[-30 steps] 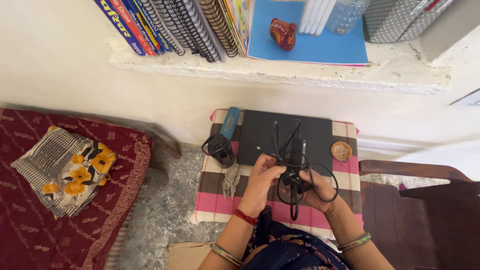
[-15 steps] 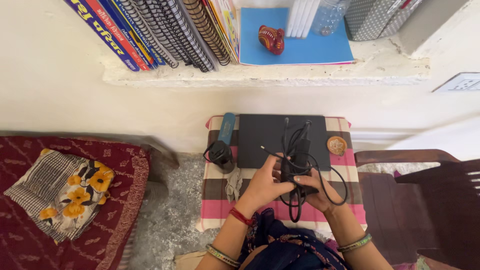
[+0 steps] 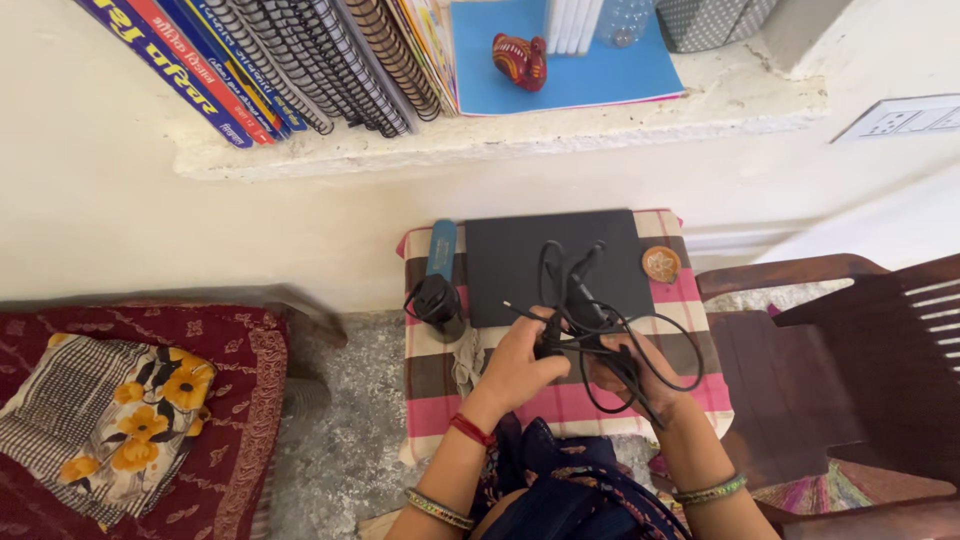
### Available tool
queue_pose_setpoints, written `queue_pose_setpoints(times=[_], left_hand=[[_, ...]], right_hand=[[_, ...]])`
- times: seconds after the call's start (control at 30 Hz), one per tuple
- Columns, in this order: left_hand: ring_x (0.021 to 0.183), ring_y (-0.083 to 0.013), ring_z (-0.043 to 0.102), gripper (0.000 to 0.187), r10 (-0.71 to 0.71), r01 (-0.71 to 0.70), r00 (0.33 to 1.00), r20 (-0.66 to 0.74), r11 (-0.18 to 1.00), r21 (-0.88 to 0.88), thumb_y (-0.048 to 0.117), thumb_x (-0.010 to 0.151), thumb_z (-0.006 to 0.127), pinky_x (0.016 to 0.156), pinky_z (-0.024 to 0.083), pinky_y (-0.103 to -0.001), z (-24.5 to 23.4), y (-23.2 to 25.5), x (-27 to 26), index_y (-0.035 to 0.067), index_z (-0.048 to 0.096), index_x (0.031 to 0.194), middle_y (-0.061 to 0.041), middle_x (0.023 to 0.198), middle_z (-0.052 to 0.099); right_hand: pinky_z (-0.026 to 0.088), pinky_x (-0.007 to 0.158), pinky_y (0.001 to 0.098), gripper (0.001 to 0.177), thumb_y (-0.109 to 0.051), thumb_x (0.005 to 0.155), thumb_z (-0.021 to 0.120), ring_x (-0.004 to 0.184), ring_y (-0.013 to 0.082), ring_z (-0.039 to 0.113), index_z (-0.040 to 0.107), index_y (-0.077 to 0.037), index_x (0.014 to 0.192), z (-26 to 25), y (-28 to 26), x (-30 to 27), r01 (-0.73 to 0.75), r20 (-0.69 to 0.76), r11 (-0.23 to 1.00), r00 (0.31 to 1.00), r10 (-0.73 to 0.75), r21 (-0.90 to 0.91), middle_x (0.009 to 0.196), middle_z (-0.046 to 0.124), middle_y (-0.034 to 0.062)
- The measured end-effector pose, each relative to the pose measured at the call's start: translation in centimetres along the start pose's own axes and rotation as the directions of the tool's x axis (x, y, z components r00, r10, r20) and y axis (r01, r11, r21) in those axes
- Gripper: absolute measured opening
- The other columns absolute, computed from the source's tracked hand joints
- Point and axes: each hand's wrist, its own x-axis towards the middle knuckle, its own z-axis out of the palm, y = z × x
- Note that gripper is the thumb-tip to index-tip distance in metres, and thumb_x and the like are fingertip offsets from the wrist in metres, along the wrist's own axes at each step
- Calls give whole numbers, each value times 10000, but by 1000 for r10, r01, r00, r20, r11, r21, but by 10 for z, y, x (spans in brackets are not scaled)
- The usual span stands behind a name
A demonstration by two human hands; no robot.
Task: The person moves a wooden chair to a new position on the floor. They then pick up a tangled black power adapter and cable, untangle it, and wrap the cord neatly around the adapter block.
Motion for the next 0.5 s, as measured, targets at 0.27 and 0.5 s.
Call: queue_pose_setpoints(times=[0.27, 0.5], left_hand=[[968, -197, 635, 602, 182, -181, 983, -10, 982, 57, 163, 764, 818, 820, 527, -323, -4, -9, 3, 30, 582, 1301, -120, 1128, 646], [913, -149, 647, 535, -60, 53, 998, -2, 892, -449, 65, 826, 779, 732, 554, -285, -3, 7, -8, 55, 530, 1300, -72, 1103, 597]], right_hand=[[316, 465, 248, 434, -400, 950, 641, 519, 86, 393, 597, 30, 911, 12, 14, -2, 121, -36, 989, 992, -118, 84, 681, 491, 19], [399, 495, 259, 339, -289, 978, 654, 562, 119, 479, 571, 35, 917, 8, 18, -6, 35, 22, 999, 999, -35, 32, 786, 561, 68]])
